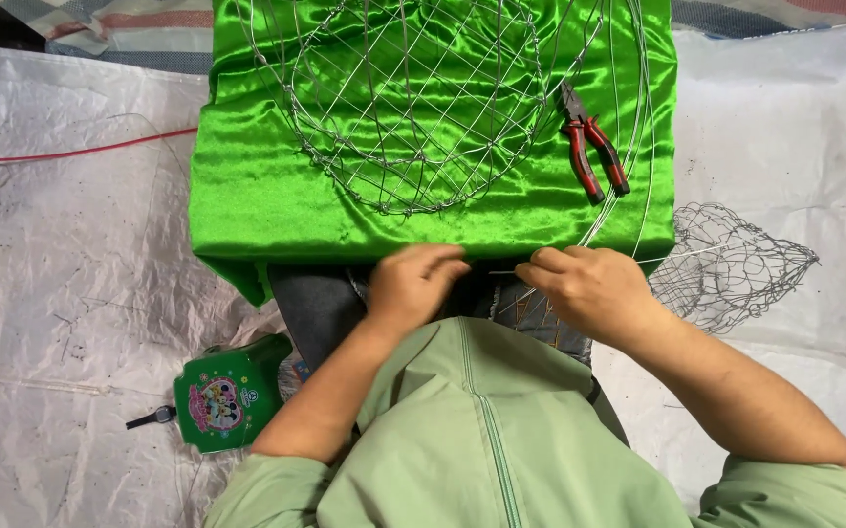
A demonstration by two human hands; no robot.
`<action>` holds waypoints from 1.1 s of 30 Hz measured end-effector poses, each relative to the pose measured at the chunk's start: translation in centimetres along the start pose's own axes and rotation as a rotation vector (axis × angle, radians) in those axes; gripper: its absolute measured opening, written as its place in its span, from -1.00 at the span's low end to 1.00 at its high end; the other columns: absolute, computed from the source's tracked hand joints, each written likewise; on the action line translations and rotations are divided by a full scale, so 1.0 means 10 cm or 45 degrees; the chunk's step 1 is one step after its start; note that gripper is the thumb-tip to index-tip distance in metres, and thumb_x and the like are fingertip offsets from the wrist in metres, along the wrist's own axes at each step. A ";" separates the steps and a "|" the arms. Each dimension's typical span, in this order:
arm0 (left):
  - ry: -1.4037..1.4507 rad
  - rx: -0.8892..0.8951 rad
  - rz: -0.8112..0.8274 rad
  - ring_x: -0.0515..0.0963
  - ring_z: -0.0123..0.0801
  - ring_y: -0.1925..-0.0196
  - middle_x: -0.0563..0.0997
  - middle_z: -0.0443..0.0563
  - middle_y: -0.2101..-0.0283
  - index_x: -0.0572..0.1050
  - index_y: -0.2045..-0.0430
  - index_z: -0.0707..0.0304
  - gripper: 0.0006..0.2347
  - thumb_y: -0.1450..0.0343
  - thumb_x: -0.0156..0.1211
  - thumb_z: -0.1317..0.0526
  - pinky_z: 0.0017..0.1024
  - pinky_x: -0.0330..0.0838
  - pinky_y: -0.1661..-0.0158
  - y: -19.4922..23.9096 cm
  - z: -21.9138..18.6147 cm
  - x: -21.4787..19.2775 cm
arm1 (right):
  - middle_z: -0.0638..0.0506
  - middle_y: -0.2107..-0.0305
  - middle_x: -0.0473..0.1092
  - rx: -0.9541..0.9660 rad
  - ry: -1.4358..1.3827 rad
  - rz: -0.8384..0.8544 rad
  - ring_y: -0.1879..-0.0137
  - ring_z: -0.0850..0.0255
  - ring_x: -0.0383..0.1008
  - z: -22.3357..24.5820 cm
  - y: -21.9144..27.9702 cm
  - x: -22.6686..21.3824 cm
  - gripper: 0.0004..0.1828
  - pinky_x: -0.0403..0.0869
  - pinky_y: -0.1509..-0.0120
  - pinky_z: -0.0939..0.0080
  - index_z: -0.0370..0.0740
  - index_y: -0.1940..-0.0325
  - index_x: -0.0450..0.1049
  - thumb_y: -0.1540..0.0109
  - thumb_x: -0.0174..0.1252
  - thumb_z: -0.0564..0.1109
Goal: A person is constructing a wire mesh cage by twisting and cutting thin metal wires over a green fabric base.
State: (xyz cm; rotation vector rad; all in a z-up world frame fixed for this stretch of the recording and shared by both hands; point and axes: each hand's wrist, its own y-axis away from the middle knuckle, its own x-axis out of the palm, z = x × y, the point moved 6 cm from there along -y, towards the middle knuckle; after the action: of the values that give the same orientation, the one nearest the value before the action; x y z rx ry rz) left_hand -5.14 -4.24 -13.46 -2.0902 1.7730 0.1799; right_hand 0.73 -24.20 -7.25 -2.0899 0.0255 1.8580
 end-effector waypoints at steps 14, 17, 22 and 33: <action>-1.417 0.653 -0.453 0.58 -0.28 0.45 0.67 -0.14 0.18 0.63 0.19 0.02 -0.88 -0.45 0.20 0.23 -0.35 0.41 0.40 -0.21 0.00 -0.05 | 0.16 0.41 0.39 0.526 -0.179 0.162 0.50 0.04 0.51 -0.25 0.05 0.08 -0.80 0.50 0.36 0.06 0.06 0.13 0.52 -0.24 0.03 -0.16; -1.579 0.640 -0.512 0.53 -0.22 0.52 0.61 -0.09 0.26 0.60 0.26 0.03 -0.87 -0.41 0.13 0.27 -0.29 0.31 0.47 -0.33 0.17 0.11 | 0.13 0.50 0.54 0.802 -0.947 0.159 0.40 0.11 0.64 -0.35 -0.01 0.36 -0.88 0.51 0.34 0.21 -0.02 0.21 0.62 -0.31 0.17 -0.17; -1.600 0.728 -0.486 0.46 -0.19 0.60 0.47 -0.04 0.47 0.54 0.40 0.09 -0.91 -0.34 0.11 0.33 -0.24 0.26 0.50 -0.48 0.29 0.20 | 0.02 0.60 0.44 1.050 -1.647 0.176 0.53 0.29 0.32 -0.32 0.12 0.99 -0.87 0.31 0.45 0.30 -0.21 0.16 0.57 -0.34 0.09 -0.24; -1.336 1.003 -0.405 0.53 -0.12 0.43 0.38 0.00 0.54 0.43 0.52 0.11 -0.85 -0.48 0.06 0.34 -0.21 0.46 0.24 -0.79 -0.59 -0.18 | 0.00 0.58 0.25 1.479 -2.467 -0.181 0.77 0.45 0.05 -0.11 -0.16 1.26 -0.89 0.02 0.82 0.46 -0.27 0.02 0.41 -0.40 -0.01 -0.26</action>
State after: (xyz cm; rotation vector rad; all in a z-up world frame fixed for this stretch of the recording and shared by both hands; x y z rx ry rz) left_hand 1.25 -3.78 -5.80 -1.2561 0.6846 0.3352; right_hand 3.99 -20.29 -18.92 0.6729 0.3274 2.0556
